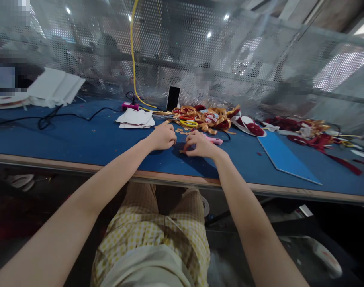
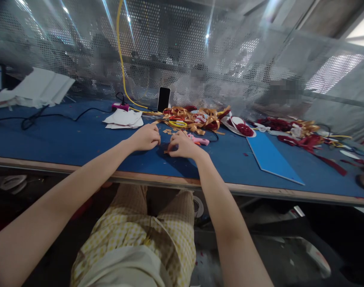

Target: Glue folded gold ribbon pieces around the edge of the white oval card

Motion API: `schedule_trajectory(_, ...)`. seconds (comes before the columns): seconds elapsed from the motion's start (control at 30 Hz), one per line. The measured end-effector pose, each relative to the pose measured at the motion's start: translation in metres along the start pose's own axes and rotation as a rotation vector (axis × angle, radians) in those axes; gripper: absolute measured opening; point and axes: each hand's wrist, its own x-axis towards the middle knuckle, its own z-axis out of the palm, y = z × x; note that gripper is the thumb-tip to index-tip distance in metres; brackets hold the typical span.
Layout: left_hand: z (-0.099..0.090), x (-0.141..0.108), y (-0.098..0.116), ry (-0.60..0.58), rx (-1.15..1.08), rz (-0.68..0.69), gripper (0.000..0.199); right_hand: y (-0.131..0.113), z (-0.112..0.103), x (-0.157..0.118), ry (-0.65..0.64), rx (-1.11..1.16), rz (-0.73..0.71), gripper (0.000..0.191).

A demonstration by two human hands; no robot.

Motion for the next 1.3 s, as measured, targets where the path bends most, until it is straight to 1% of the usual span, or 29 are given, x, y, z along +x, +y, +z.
schedule_trajectory(0.1, 0.002, 0.001, 0.001, 0.011, -0.078, -0.064, 0.032, 0.0, 0.0, 0.0, 0.01, -0.023, 0.0, 0.027)
schedule_trajectory(0.23, 0.003, 0.004, 0.005, 0.029, -0.243, -0.189, 0.032, 0.002, 0.001, 0.001, 0.049, -0.047, 0.014, 0.027)
schedule_trajectory(0.4, 0.001, 0.007, 0.009, -0.011, -0.522, -0.39, 0.035, 0.006, 0.005, 0.001, 0.122, -0.059, 0.024, 0.03)
schedule_trajectory(0.57, 0.0, 0.008, 0.015, -0.122, -0.828, -0.557, 0.035, 0.01, 0.008, 0.005, 0.269, -0.065, 0.036, 0.03)
schedule_trajectory(0.63, 0.0, 0.009, 0.018, -0.149, -0.934, -0.612, 0.035, 0.01, 0.007, 0.006, 0.341, -0.064, 0.039, 0.023)
schedule_trajectory(0.73, -0.002, 0.012, 0.022, -0.158, -1.074, -0.692, 0.036, 0.006, 0.002, 0.007, 0.442, -0.056, 0.036, 0.011)
schedule_trajectory(0.83, -0.004, 0.014, 0.022, -0.147, -1.203, -0.755, 0.036, 0.001, -0.003, 0.005, 0.51, -0.053, 0.024, 0.009)
schedule_trajectory(1.07, -0.005, 0.014, 0.015, -0.091, -1.43, -0.864, 0.034, -0.006, -0.007, 0.004, 0.543, -0.051, -0.02, 0.012)
schedule_trajectory(1.3, -0.002, 0.016, 0.015, -0.033, -1.472, -0.927, 0.035, -0.009, -0.009, 0.004, 0.51, -0.041, -0.049, 0.013)
